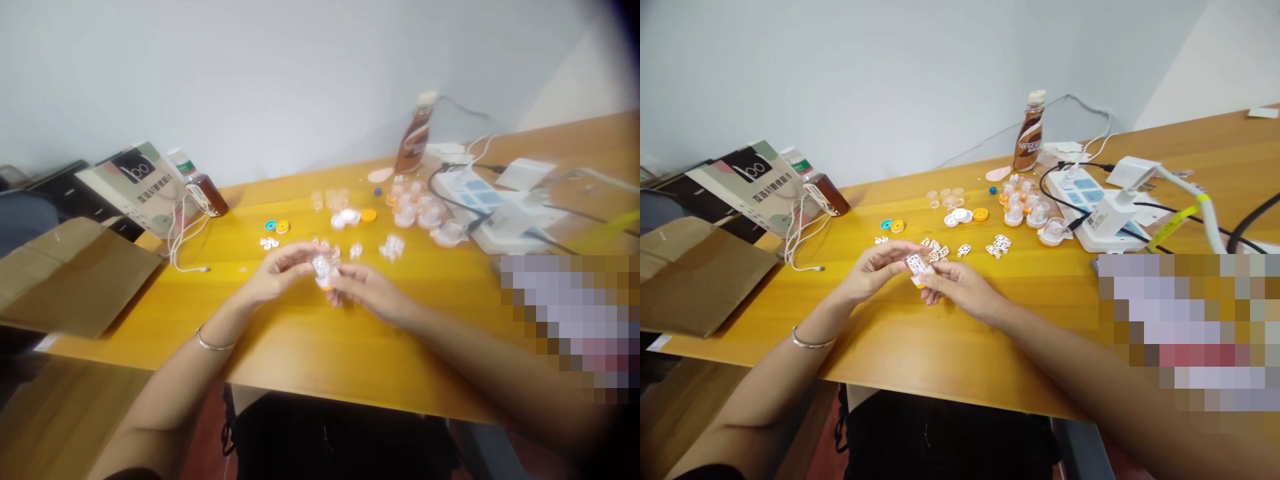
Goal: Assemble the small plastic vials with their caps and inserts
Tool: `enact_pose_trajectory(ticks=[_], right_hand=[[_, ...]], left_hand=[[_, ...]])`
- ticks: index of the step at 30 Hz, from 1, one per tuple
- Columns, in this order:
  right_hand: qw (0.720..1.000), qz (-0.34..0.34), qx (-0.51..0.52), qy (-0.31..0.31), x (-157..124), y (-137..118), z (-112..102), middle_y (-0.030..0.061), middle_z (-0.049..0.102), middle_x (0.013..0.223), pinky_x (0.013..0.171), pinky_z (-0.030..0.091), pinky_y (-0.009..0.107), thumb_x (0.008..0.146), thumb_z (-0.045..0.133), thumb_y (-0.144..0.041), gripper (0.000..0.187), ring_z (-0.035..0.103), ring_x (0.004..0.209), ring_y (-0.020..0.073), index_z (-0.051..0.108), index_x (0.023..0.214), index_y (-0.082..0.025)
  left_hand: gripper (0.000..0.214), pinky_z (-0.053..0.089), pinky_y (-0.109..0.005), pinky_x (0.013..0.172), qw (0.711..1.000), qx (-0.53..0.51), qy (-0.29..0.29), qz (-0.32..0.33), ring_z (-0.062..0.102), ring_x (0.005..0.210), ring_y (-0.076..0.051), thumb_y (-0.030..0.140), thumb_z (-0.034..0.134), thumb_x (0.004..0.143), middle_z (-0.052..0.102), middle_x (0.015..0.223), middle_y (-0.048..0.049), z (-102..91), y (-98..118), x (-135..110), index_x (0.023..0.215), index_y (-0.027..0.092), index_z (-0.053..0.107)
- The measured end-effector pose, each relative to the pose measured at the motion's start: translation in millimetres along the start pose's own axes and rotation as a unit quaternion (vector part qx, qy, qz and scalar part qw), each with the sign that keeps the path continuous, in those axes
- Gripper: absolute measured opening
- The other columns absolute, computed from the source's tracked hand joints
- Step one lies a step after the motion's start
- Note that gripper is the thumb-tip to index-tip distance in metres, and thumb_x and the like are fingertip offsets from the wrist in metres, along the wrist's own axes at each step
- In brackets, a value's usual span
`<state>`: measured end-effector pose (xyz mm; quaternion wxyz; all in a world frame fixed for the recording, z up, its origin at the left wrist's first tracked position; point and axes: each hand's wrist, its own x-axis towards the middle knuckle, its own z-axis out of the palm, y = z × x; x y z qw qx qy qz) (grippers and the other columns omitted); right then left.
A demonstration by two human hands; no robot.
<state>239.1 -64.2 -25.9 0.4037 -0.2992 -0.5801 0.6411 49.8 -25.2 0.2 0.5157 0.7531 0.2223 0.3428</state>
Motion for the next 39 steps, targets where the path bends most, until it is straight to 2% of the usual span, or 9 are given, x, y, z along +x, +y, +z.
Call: enact_pose_trajectory(ticks=[7,12,16,20,25,27,31,36,39], right_hand=[[0.998,-0.004,-0.051,0.044,2.7,4.4,0.0,-0.0035,0.057,0.064,0.056,0.042,0.022,0.074,0.062,-0.031,0.022,0.052,0.056,0.0078,0.060,0.090,-0.017],[0.997,0.012,-0.067,0.038,2.6,7.5,-1.5,-0.0020,0.058,0.066,0.056,0.043,0.023,0.075,0.060,-0.033,0.023,0.054,0.058,0.0085,0.059,0.090,-0.016],[0.997,0.011,-0.074,0.036,2.3,6.8,-0.6,-0.0023,0.056,0.067,0.058,0.044,0.023,0.074,0.061,-0.031,0.024,0.053,0.059,0.0082,0.060,0.093,-0.016],[0.997,0.019,-0.065,0.031,3.2,7.4,0.0,-0.0019,0.056,0.066,0.057,0.044,0.024,0.073,0.061,-0.033,0.025,0.053,0.058,0.0089,0.060,0.090,-0.016],[0.998,0.001,-0.049,0.049,4.9,6.9,-1.6,-0.0026,0.056,0.066,0.059,0.045,0.025,0.072,0.062,-0.032,0.025,0.051,0.058,0.0087,0.059,0.092,-0.017],[0.998,0.003,-0.050,0.048,5.2,7.2,-2.9,-0.0024,0.056,0.067,0.060,0.044,0.025,0.073,0.062,-0.033,0.025,0.052,0.059,0.0088,0.059,0.091,-0.017],[0.998,0.000,-0.053,0.043,5.5,8.6,-3.3,-0.0017,0.057,0.069,0.061,0.044,0.025,0.074,0.061,-0.032,0.023,0.052,0.060,0.0086,0.059,0.091,-0.016],[0.998,-0.006,-0.056,0.033,3.6,8.9,-0.5,-0.0018,0.056,0.071,0.062,0.044,0.025,0.072,0.063,-0.031,0.025,0.052,0.064,0.0096,0.059,0.092,-0.017],[0.998,0.005,-0.063,0.022,1.7,6.2,1.5,-0.0016,0.056,0.070,0.062,0.044,0.025,0.074,0.061,-0.032,0.024,0.052,0.062,0.0094,0.059,0.092,-0.016]], left_hand=[[0.036,0.044,-0.035,0.087,0.990,0.121,0.078,0.007,0.053,0.102,-0.020,0.031,0.060,0.078,0.052,0.115,-0.0096,0.6,-0.9,-0.5,0.112,0.021,0.053],[0.032,0.038,-0.038,0.095,0.989,0.137,-0.057,0.002,0.042,0.118,-0.023,0.029,0.056,0.081,0.047,0.124,-0.0095,-6.9,9.3,-3.3,0.112,0.023,0.053],[0.036,0.041,-0.036,0.089,0.976,0.213,0.047,-0.009,0.050,0.106,-0.020,0.030,0.060,0.078,0.055,0.113,-0.0090,-7.9,13.8,-2.8,0.112,0.022,0.052],[0.019,0.042,-0.035,0.088,0.984,0.172,-0.044,0.009,0.052,0.105,-0.020,0.026,0.051,0.084,0.056,0.112,-0.0085,-6.8,14.6,-2.1,0.101,0.021,0.059],[0.029,0.046,-0.028,0.073,0.964,0.254,0.073,-0.010,0.057,0.086,-0.016,0.028,0.057,0.080,0.061,0.097,-0.0068,-3.2,9.6,-2.6,0.108,0.020,0.054],[0.023,0.046,-0.027,0.071,0.958,0.281,0.047,-0.019,0.057,0.079,-0.014,0.027,0.054,0.082,0.062,0.088,-0.0052,-2.2,7.6,-2.3,0.103,0.019,0.057],[0.041,0.045,-0.029,0.083,0.974,0.226,0.009,0.017,0.046,0.112,-0.020,0.025,0.055,0.081,0.042,0.129,-0.0078,-2.5,7.5,-1.9,0.121,0.028,0.047],[0.025,0.045,-0.031,0.079,0.970,0.241,0.017,-0.010,0.054,0.091,-0.017,0.028,0.054,0.082,0.057,0.102,-0.0066,-0.3,10.6,-3.4,0.106,0.022,0.057],[0.033,0.043,-0.033,0.087,0.979,0.202,-0.020,0.035,0.047,0.109,-0.021,0.025,0.055,0.081,0.049,0.117,-0.0083,-0.3,14.0,-4.4,0.114,0.025,0.053]])
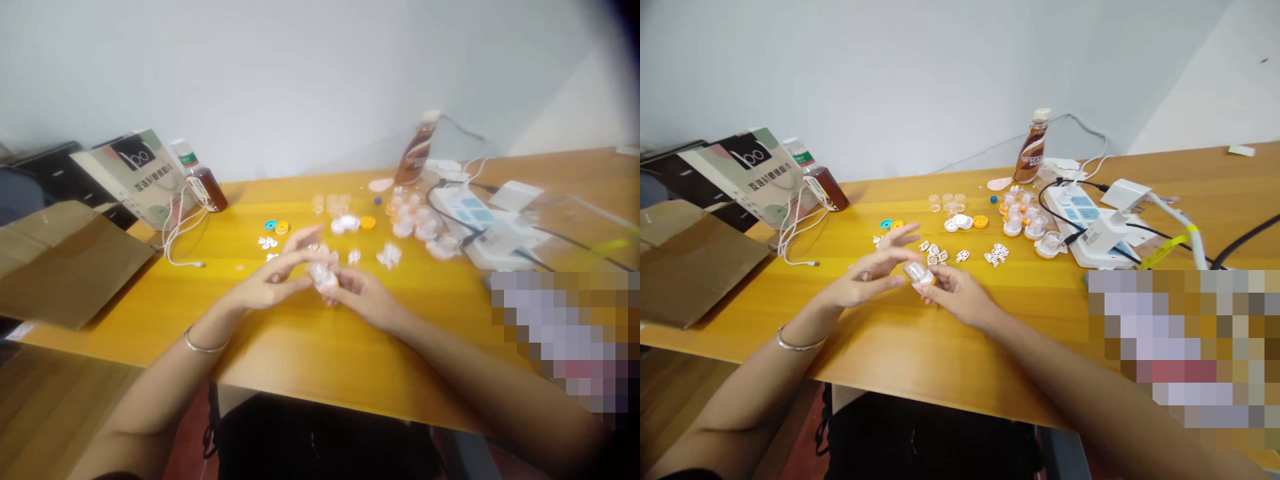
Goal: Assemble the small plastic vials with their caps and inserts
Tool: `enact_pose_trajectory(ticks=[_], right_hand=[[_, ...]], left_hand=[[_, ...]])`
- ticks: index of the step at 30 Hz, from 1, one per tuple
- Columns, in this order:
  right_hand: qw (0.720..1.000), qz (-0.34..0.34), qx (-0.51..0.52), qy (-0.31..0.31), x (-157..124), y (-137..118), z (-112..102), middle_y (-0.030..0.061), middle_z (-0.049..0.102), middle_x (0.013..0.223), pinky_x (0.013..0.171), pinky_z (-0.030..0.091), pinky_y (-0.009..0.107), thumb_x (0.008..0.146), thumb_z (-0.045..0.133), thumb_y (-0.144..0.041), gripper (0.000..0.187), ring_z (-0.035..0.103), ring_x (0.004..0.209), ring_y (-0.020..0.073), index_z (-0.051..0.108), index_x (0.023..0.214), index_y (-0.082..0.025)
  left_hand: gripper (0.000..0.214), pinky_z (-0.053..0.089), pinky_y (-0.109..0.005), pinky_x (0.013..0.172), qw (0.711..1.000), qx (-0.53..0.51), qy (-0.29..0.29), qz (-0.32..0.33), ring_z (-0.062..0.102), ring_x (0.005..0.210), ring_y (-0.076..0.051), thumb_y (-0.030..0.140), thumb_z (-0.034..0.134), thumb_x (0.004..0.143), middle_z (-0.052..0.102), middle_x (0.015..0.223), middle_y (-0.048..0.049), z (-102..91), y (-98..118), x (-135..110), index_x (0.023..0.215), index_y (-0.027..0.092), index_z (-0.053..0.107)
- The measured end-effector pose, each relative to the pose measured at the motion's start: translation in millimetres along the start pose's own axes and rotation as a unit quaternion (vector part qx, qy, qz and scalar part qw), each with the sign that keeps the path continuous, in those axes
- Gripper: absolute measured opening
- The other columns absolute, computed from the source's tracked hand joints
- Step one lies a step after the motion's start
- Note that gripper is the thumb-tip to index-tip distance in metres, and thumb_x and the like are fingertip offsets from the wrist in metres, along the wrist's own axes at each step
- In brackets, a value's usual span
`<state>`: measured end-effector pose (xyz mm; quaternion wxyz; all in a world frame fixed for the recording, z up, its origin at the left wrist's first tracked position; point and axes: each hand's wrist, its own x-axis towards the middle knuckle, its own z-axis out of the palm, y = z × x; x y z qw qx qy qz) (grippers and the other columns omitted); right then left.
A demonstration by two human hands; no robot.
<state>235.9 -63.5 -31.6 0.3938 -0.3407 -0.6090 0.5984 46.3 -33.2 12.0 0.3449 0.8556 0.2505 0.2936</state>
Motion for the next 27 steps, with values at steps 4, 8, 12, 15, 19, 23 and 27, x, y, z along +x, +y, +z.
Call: enact_pose_trajectory(ticks=[4,8,12,15,19,23,27], right_hand=[[1.000,-0.005,-0.012,0.018,-0.9,-1.6,1.5,-0.0012,0.057,0.074,0.062,0.044,0.025,0.072,0.062,-0.032,0.025,0.052,0.064,0.0098,0.059,0.092,-0.017],[1.000,-0.003,-0.023,0.006,-0.3,1.1,-0.8,-0.0019,0.056,0.067,0.060,0.044,0.025,0.074,0.060,-0.035,0.020,0.052,0.060,0.0095,0.059,0.082,-0.017],[1.000,-0.015,-0.027,0.005,0.2,1.7,-4.2,-0.0012,0.056,0.066,0.058,0.043,0.024,0.078,0.054,-0.040,0.024,0.052,0.059,0.0097,0.058,0.081,-0.017],[0.996,-0.035,-0.079,0.023,0.0,2.3,-4.5,-0.0015,0.054,0.069,0.060,0.043,0.025,0.078,0.056,-0.040,0.023,0.051,0.062,0.0109,0.058,0.085,-0.018],[0.989,-0.052,-0.128,0.043,-1.1,4.7,-4.0,-0.0007,0.055,0.073,0.063,0.042,0.027,0.079,0.054,-0.040,0.024,0.050,0.066,0.0125,0.058,0.090,-0.019],[0.989,-0.051,-0.135,0.031,-3.0,5.0,-3.4,-0.0003,0.055,0.072,0.063,0.042,0.027,0.079,0.054,-0.042,0.025,0.049,0.066,0.0129,0.058,0.085,-0.019],[0.994,-0.048,-0.091,0.026,-3.8,2.7,-1.4,-0.0013,0.051,0.067,0.059,0.040,0.025,0.079,0.053,-0.044,0.026,0.047,0.061,0.0115,0.056,0.081,-0.018]], left_hand=[[0.037,0.046,-0.028,0.072,0.996,0.052,0.061,-0.046,0.055,0.084,-0.016,0.029,0.060,0.078,0.058,0.095,-0.0064,0.8,-1.9,-0.2,0.112,0.022,0.051],[0.015,0.045,-0.028,0.067,0.997,0.063,-0.001,-0.053,0.055,0.073,-0.014,0.027,0.051,0.084,0.060,0.084,-0.0052,1.4,-2.4,0.6,0.094,0.019,0.058],[0.033,0.044,-0.033,0.084,1.000,0.004,-0.008,0.013,0.049,0.106,-0.020,0.022,0.049,0.084,0.048,0.121,-0.0101,-0.3,0.9,1.3,0.117,0.023,0.050],[0.033,0.046,-0.027,0.070,0.996,0.052,0.045,-0.049,0.056,0.083,-0.015,0.030,0.054,0.082,0.059,0.100,-0.0076,2.5,-1.7,1.8,0.113,0.020,0.052],[0.025,0.039,-0.022,0.055,0.991,0.074,0.032,-0.106,0.049,0.059,-0.009,0.038,0.051,0.083,0.058,0.071,-0.0018,9.6,-6.0,2.3,0.085,0.014,0.059],[0.025,0.040,-0.023,0.057,0.993,0.037,0.065,-0.091,0.048,0.060,-0.010,0.037,0.050,0.083,0.055,0.068,-0.0019,15.3,-4.3,0.8,0.081,0.013,0.056],[0.022,0.043,-0.024,0.062,0.993,-0.058,0.079,-0.061,0.050,0.065,-0.011,0.036,0.050,0.083,0.055,0.072,-0.0030,17.9,-5.4,0.7,0.085,0.014,0.055]])
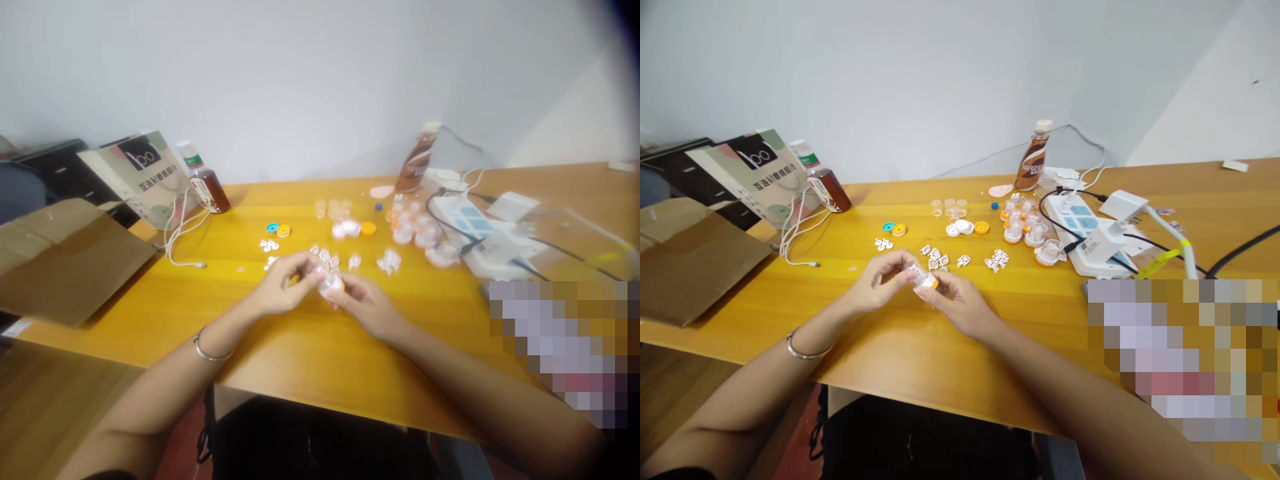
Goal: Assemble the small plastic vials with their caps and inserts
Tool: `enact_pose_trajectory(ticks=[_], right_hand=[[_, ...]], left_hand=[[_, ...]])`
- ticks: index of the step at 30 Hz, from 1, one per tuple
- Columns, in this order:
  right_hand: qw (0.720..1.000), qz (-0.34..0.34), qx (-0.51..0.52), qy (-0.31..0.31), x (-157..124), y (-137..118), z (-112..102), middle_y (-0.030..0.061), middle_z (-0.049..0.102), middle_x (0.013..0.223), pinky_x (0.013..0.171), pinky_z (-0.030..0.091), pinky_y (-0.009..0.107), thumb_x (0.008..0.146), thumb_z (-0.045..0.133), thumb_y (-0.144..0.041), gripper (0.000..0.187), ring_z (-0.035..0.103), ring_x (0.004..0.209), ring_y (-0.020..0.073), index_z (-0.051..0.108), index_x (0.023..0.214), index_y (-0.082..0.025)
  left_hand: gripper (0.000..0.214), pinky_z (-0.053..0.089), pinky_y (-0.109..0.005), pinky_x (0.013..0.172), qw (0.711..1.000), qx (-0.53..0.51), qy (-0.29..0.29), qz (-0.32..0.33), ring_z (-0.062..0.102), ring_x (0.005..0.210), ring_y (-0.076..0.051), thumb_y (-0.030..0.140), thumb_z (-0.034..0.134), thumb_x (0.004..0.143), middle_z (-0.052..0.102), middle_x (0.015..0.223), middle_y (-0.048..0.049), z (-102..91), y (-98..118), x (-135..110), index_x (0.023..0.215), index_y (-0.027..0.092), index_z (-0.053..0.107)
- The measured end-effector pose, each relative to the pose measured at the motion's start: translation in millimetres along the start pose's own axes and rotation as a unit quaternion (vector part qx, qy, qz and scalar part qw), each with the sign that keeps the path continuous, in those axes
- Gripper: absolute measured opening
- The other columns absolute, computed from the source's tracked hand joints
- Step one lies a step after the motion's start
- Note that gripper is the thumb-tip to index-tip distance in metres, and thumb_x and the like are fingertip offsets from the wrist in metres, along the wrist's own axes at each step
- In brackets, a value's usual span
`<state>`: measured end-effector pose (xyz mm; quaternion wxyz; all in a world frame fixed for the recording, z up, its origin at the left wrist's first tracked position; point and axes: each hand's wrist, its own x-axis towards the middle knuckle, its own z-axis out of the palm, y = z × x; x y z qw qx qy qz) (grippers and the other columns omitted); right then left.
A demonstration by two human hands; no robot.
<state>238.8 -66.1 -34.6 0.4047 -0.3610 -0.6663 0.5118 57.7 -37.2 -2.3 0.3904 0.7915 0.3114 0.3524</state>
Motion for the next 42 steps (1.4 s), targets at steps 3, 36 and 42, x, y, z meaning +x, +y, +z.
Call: enact_pose_trajectory(ticks=[3,36,42], right_hand=[[1.000,-0.008,0.017,0.009,0.9,-2.4,0.4,-0.0002,0.053,0.072,0.064,0.041,0.025,0.080,0.052,-0.043,0.027,0.049,0.066,0.0129,0.056,0.089,-0.018],[0.968,0.020,0.244,0.047,0.2,0.3,13.4,0.0003,0.055,0.083,0.071,0.042,0.027,0.070,0.066,-0.039,0.024,0.049,0.071,0.0113,0.056,0.082,-0.020],[0.980,0.040,0.190,0.032,5.8,1.5,3.5,0.0000,0.057,0.075,0.070,0.042,0.027,0.072,0.065,-0.036,0.022,0.050,0.068,0.0113,0.059,0.084,-0.019]], left_hand=[[0.029,0.046,-0.026,0.068,0.996,-0.084,-0.038,-0.002,0.054,0.078,-0.014,0.038,0.059,0.077,0.056,0.087,-0.0058,-1.6,-6.0,3.0,0.097,0.017,0.056],[0.022,0.038,-0.027,0.071,0.999,0.031,0.020,0.013,0.048,0.074,-0.014,0.035,0.059,0.076,0.052,0.078,-0.0027,8.3,-9.1,5.6,0.082,0.014,0.056],[0.020,0.037,-0.024,0.064,0.997,0.059,0.036,-0.017,0.046,0.070,-0.012,0.034,0.058,0.077,0.050,0.076,-0.0010,11.0,-15.9,8.2,0.081,0.014,0.054]])
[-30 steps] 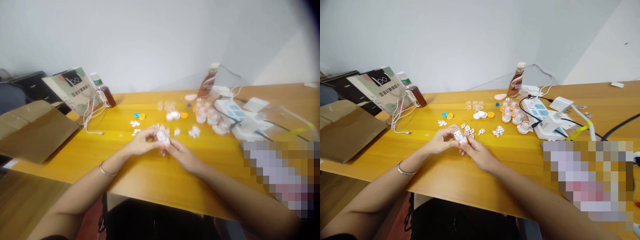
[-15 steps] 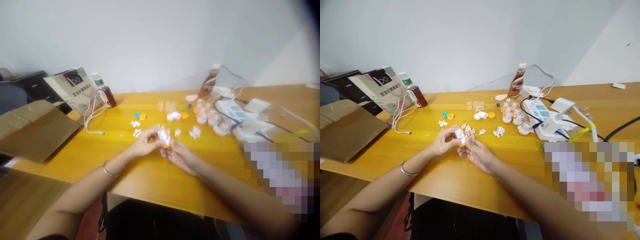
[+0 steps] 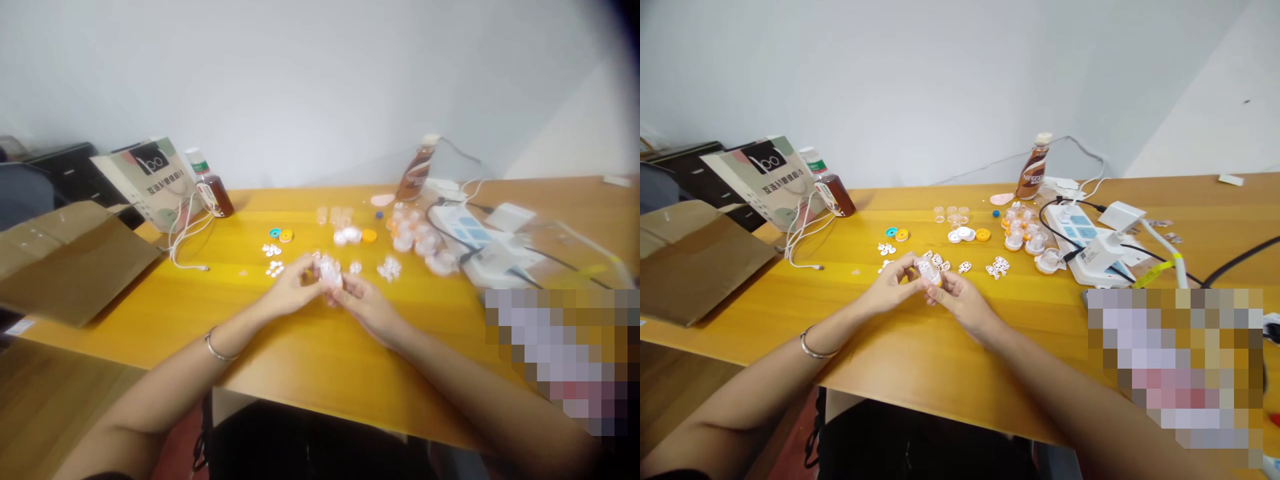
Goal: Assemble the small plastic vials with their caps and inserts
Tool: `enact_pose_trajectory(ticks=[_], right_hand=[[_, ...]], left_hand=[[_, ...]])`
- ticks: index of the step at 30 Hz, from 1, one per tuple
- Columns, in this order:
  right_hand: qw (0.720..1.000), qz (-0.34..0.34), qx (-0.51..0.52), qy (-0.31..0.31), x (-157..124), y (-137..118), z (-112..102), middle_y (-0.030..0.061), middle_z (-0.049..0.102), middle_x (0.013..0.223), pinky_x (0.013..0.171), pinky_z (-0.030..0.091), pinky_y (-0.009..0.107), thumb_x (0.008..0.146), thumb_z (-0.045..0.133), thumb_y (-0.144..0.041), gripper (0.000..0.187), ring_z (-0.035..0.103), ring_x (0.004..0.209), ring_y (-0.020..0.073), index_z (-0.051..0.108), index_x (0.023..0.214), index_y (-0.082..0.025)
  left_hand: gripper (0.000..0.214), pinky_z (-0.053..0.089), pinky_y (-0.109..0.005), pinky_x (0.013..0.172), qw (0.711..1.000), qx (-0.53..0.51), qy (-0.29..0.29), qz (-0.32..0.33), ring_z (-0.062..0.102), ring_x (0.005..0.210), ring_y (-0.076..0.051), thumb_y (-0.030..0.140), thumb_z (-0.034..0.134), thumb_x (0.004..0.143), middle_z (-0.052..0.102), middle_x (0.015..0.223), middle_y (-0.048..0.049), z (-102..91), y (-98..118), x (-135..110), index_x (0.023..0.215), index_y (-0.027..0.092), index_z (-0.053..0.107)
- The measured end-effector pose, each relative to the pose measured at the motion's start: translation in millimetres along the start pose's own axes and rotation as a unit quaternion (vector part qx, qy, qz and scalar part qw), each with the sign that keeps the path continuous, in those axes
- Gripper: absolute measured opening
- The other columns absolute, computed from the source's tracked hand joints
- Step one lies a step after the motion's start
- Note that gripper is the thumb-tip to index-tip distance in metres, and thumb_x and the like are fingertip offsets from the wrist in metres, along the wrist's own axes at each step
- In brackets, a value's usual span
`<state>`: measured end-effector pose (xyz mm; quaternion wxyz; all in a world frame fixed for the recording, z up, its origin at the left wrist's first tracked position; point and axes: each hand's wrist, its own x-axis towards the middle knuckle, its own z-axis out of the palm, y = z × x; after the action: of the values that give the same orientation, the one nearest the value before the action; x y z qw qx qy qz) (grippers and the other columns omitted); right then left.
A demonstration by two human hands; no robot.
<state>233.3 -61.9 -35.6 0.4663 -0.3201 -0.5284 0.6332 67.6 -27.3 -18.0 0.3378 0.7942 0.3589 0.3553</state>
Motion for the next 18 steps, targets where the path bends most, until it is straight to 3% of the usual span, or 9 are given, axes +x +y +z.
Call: enact_pose_trajectory(ticks=[3,6,10,13,18], right_hand=[[1.000,0.019,0.009,-0.016,2.8,-1.1,-5.6,0.0016,0.062,0.083,0.075,0.043,0.028,0.072,0.064,-0.031,0.024,0.055,0.072,0.0118,0.059,0.092,-0.019],[1.000,0.013,-0.006,0.014,3.6,0.4,-6.8,0.0033,0.063,0.097,0.080,0.044,0.031,0.074,0.061,-0.031,0.034,0.058,0.083,0.0138,0.053,0.106,-0.023],[0.988,-0.053,-0.142,0.041,2.2,1.8,-5.9,0.0029,0.062,0.102,0.083,0.045,0.033,0.073,0.062,-0.031,0.035,0.059,0.092,0.0157,0.050,0.106,-0.025],[0.949,-0.114,-0.286,0.070,2.3,-2.6,-9.7,0.0022,0.063,0.093,0.080,0.045,0.033,0.076,0.058,-0.032,0.019,0.059,0.086,0.0161,0.057,0.093,-0.022],[0.833,-0.193,-0.473,0.213,9.4,-17.4,-32.5,0.0032,0.056,0.081,0.067,0.043,0.030,0.072,0.060,-0.035,0.019,0.053,0.074,0.0166,0.059,0.083,-0.019]], left_hand=[[0.020,0.037,-0.023,0.062,0.998,0.053,0.023,0.026,0.046,0.072,-0.013,0.034,0.057,0.078,0.050,0.078,-0.0020,1.0,-4.0,1.3,0.083,0.015,0.055],[0.020,0.039,-0.024,0.064,0.989,0.122,0.046,0.063,0.046,0.071,-0.013,0.033,0.057,0.079,0.049,0.077,-0.0020,1.5,-6.2,1.2,0.084,0.015,0.055],[0.020,0.043,-0.026,0.070,0.981,0.161,0.022,0.107,0.050,0.078,-0.015,0.031,0.057,0.079,0.051,0.083,-0.0035,5.9,-6.5,-2.4,0.091,0.016,0.056],[0.026,0.045,-0.029,0.077,0.980,0.166,0.013,0.114,0.052,0.085,-0.016,0.032,0.055,0.081,0.053,0.089,-0.0048,11.1,-5.3,-5.9,0.103,0.018,0.055],[0.051,0.044,-0.033,0.086,0.979,0.171,0.029,0.107,0.052,0.095,-0.018,0.040,0.060,0.077,0.054,0.101,-0.0076,12.4,-2.0,-8.2,0.121,0.019,0.045]])
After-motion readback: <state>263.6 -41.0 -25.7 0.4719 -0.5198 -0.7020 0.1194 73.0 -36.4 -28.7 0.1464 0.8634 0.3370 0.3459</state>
